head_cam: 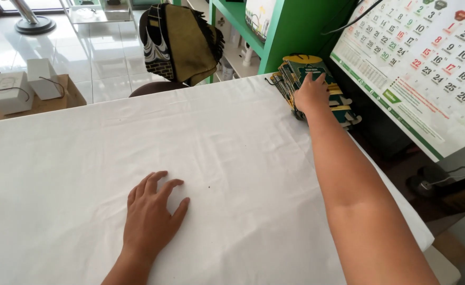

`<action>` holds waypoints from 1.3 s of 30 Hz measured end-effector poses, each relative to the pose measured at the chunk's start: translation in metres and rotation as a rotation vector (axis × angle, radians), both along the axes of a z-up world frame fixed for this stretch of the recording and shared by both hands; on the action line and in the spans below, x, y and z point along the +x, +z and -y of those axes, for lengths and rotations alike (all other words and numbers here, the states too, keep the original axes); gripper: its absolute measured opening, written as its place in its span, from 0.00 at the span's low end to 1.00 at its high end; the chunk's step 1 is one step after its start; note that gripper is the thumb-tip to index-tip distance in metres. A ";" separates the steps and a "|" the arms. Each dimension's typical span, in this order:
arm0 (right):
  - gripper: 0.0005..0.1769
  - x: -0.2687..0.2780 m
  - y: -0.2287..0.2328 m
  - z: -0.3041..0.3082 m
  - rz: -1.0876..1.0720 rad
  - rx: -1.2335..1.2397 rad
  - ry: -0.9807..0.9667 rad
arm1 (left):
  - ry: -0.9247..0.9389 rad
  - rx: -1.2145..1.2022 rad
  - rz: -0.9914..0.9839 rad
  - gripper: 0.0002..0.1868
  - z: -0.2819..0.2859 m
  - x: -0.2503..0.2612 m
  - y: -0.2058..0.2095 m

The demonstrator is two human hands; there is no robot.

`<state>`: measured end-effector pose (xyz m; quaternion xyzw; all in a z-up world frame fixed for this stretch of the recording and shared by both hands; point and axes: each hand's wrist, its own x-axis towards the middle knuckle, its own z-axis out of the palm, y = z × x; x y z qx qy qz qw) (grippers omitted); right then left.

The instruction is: Folding flat-packed cardboard boxes into their final shape by tucking in flaps

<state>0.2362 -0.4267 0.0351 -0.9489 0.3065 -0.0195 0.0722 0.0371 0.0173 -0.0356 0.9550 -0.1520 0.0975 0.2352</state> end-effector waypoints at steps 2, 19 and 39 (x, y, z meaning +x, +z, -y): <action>0.27 0.012 -0.022 0.018 0.010 -0.062 0.065 | 0.004 -0.004 -0.001 0.20 0.001 0.002 -0.002; 0.09 -0.006 -0.004 0.037 0.387 -0.290 0.187 | 0.009 -0.053 -0.064 0.21 -0.003 -0.002 0.005; 0.10 -0.209 -0.018 -0.272 0.326 1.439 0.416 | -0.128 -1.147 -0.116 0.20 -0.047 -0.006 0.027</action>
